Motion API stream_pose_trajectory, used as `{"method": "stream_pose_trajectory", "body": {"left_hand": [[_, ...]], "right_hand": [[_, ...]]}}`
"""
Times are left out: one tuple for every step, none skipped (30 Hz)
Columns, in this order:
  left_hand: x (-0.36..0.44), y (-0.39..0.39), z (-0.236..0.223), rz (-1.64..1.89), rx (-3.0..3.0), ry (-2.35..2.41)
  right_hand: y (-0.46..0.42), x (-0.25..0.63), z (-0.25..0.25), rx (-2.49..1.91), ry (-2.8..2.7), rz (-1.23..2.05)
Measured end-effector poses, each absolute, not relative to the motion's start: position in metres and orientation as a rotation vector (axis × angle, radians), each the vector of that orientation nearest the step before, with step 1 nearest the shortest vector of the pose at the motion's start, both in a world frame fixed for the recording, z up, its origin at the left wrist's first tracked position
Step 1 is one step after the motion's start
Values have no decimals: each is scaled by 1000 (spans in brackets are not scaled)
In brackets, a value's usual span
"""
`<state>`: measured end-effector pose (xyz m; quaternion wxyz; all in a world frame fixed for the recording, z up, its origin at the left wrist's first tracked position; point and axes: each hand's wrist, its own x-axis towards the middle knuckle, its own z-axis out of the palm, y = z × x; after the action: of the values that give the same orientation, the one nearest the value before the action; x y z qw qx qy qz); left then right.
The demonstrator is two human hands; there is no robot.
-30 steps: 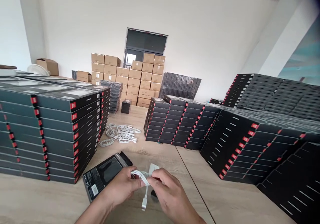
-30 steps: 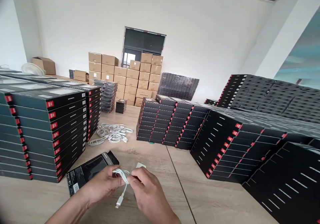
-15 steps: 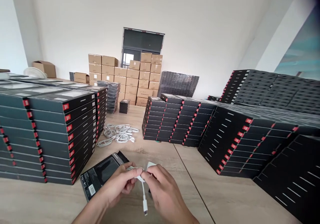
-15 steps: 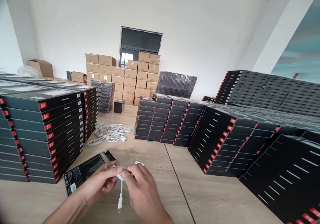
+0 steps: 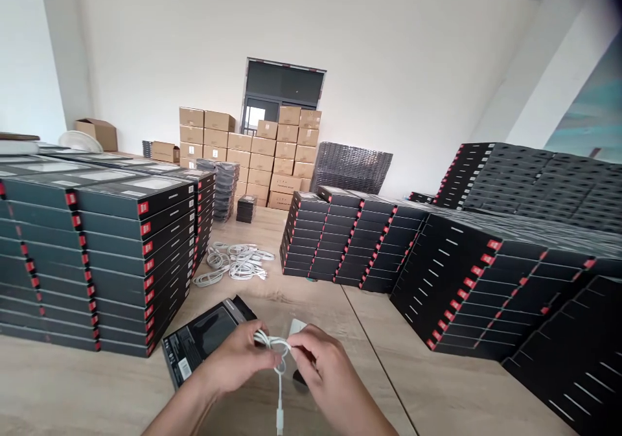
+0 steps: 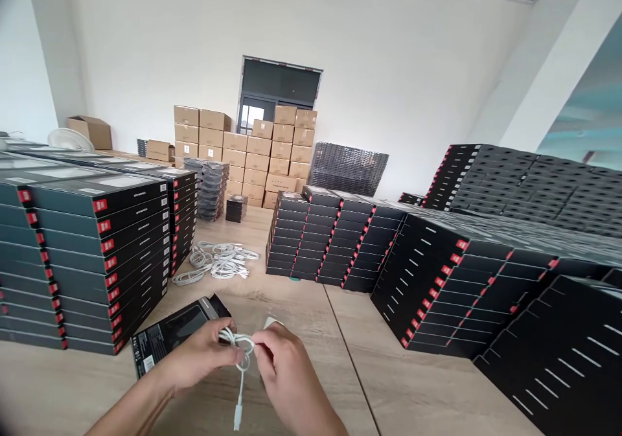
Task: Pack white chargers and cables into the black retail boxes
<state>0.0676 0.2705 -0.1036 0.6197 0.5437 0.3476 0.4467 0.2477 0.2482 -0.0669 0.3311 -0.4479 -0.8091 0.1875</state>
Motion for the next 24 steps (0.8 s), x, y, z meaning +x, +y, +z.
{"method": "stream_pose_trajectory", "body": {"left_hand": [[68, 271, -105, 1019, 1276, 795], [69, 270, -106, 1004, 1287, 788], [70, 270, -107, 989, 1286, 774], [71, 269, -108, 978, 1277, 749], [72, 269, -108, 970, 1261, 718], [72, 268, -108, 966, 1239, 687], [72, 268, -108, 962, 1215, 667], [72, 268, -108, 954, 1196, 661], [71, 268, -108, 935, 1186, 663], [70, 268, -108, 908, 1187, 666], [68, 267, -108, 872, 1202, 666], [66, 267, -107, 831, 1227, 666], [65, 267, -107, 787, 1250, 668], [64, 266, -106, 746, 1259, 670], [63, 266, -106, 711, 1243, 677], [63, 266, -106, 685, 1203, 688], [63, 266, -106, 665, 1140, 699], [64, 266, -107, 655, 1069, 702], [65, 266, -107, 653, 1008, 696], [67, 267, -107, 658, 965, 687], [68, 267, -107, 668, 942, 679], [69, 267, -108, 677, 934, 672], [70, 268, -108, 684, 932, 670], [70, 268, -108, 688, 930, 674]], "right_hand": [[248, 247, -66, -1181, -2059, 575], [248, 245, -66, -1186, -1991, 670], [248, 243, -66, -1189, -1916, 772], [248, 241, -66, -1188, -1843, 872], [248, 238, -67, -1188, -1777, 956], [248, 237, -68, -1188, -1725, 1017], [249, 235, -69, -1185, -1694, 1055], [249, 235, -70, -1176, -1679, 1078], [250, 235, -71, -1165, -1679, 1090], [250, 236, -72, -1151, -1696, 1104], [250, 238, -73, -1134, -1727, 1120], [250, 240, -73, -1117, -1770, 1135], [250, 242, -73, -1106, -1818, 1142], [250, 243, -72, -1104, -1863, 1130], [250, 244, -72, -1106, -1900, 1100], [250, 244, -71, -1108, -1919, 1049], [250, 244, -70, -1111, -1926, 983], [251, 243, -70, -1112, -1929, 905], [251, 242, -70, -1105, -1930, 821], [252, 241, -70, -1092, -1933, 743], [254, 240, -71, -1075, -1944, 678], [255, 239, -73, -1060, -1956, 626], [256, 239, -75, -1049, -1967, 591], [257, 239, -76, -1047, -1970, 573]]}}
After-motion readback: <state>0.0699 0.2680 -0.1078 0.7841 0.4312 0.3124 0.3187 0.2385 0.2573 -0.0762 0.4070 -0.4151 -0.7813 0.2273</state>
